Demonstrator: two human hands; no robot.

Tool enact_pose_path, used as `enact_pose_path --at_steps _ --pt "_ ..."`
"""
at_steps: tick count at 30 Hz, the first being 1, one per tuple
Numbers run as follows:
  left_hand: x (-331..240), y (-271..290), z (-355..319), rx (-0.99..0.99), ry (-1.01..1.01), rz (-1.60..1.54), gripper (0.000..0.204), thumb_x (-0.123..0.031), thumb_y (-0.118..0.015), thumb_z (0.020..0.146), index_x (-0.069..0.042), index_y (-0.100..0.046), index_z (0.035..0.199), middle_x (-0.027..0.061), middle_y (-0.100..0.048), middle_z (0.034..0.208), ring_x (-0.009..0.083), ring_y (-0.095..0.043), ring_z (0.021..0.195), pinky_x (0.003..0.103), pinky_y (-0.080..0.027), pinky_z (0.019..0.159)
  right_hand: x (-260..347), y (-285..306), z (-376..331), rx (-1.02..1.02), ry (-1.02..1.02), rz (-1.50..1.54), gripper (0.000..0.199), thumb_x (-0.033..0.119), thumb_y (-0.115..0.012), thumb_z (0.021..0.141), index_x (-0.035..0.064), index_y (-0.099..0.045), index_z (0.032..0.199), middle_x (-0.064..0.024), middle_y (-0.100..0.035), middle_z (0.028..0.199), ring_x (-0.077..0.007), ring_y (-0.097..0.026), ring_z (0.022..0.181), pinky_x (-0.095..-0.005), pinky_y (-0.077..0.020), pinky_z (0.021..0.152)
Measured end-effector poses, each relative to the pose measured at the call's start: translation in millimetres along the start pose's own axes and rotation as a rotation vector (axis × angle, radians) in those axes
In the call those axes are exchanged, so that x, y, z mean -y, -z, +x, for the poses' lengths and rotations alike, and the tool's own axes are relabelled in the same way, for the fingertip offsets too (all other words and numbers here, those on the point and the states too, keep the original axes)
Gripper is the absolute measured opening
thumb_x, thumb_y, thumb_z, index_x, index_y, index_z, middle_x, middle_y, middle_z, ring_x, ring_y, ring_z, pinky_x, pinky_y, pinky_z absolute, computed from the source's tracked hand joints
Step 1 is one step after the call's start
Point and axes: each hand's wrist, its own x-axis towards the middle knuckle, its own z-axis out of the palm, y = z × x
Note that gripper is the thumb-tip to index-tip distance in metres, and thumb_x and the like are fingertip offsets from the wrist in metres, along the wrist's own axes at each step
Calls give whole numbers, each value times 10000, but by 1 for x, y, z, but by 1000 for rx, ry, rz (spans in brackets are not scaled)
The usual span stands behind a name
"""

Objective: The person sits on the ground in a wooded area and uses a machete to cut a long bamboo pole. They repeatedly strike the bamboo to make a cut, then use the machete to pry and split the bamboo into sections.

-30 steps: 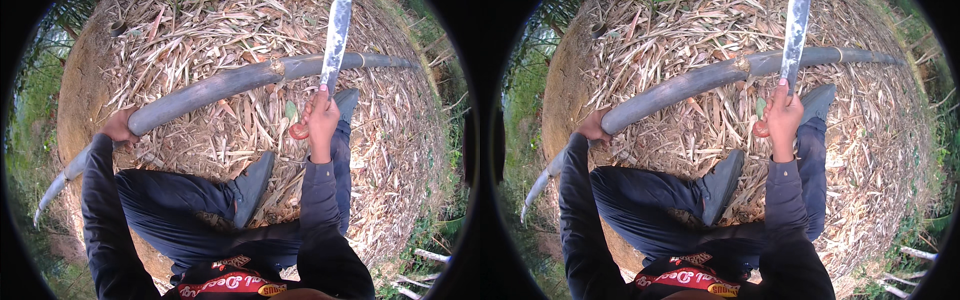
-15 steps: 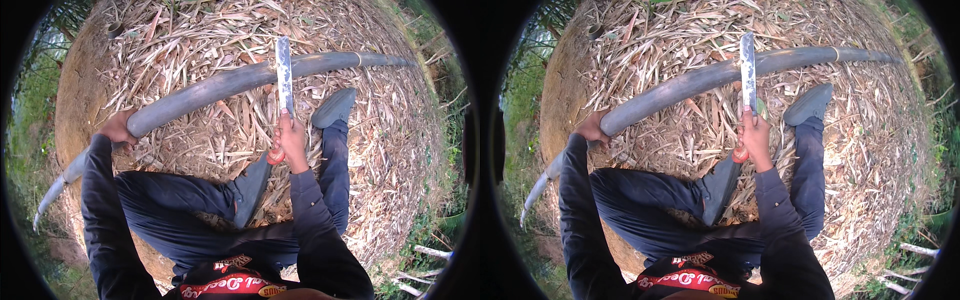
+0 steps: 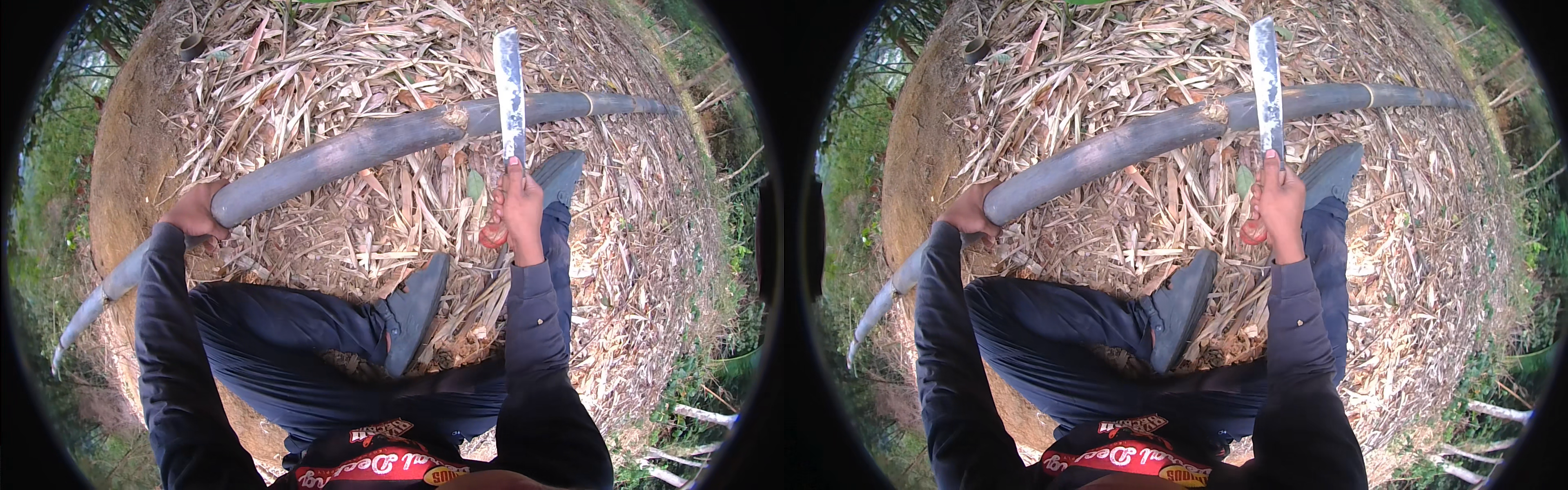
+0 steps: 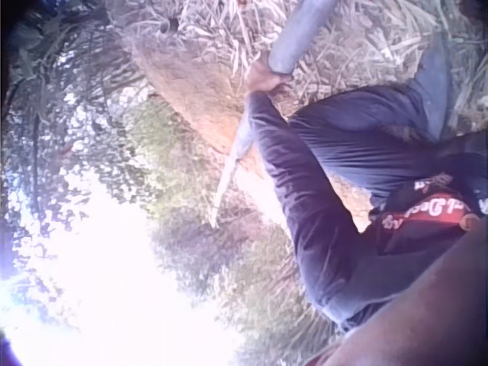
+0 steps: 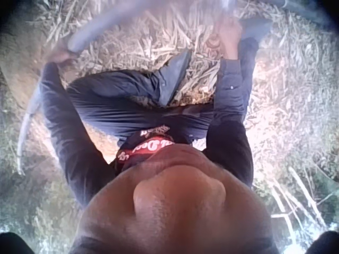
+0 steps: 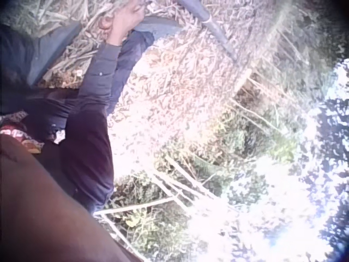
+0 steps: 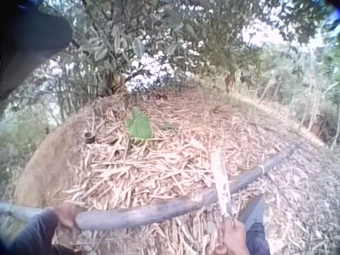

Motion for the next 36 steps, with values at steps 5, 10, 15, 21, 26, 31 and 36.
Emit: enact_pose_path --at_steps 5,10,15,21,26,31,36 --pt "10 6 14 -2 -90 99 769 -35 -868 515 -37 -639 1249 135 -727 1013 286 -712 934 394 -568 859 -2 -29 -2 -289 189 505 440 418 -537 1070 85 -483 787 1 -476 620 -90 -407 434 -295 -352 403" --pt "-7 7 8 -10 -31 21 716 -30 -859 515 -27 -649 1199 133 -724 993 272 -716 872 394 -581 789 -54 26 40 -22 276 -481 495 470 -570 1043 54 -567 775 -9 -520 559 -121 -471 430 -319 -374 390" --pt "24 5 15 -10 -187 131 708 82 -783 558 -7 -612 1239 132 -712 961 260 -727 822 405 -634 651 5 -21 -4 -175 196 480 406 384 -586 1057 84 -515 792 16 -450 601 -78 -382 432 -270 -336 402" --pt "2 6 8 -29 -52 -17 672 10 -834 519 -14 -656 1166 116 -721 933 243 -711 848 383 -586 738 -56 -15 0 119 280 -564 557 419 -595 1040 24 -587 649 -30 -588 573 -137 -528 470 -342 -401 446" --pt "9 3 11 -22 -98 63 693 -39 -854 502 -2 -658 1166 127 -725 959 256 -705 868 385 -563 800 18 -13 -9 -133 188 233 455 439 -500 1082 49 -495 846 -32 -479 603 -111 -442 444 -284 -367 412" --pt "10 2 23 -3 -164 92 695 -15 -838 510 -7 -646 1178 123 -718 955 253 -705 873 388 -578 787 -62 -17 14 20 340 -494 414 391 -526 1082 47 -514 852 -25 -479 589 -105 -478 489 -310 -403 456" --pt "19 7 16 -17 -136 149 704 66 -797 535 -5 -619 1213 103 -702 959 246 -709 855 396 -623 713 -18 -18 -1 31 279 -252 461 363 -592 1048 40 -572 719 -19 -556 582 -128 -523 480 -301 -401 472"
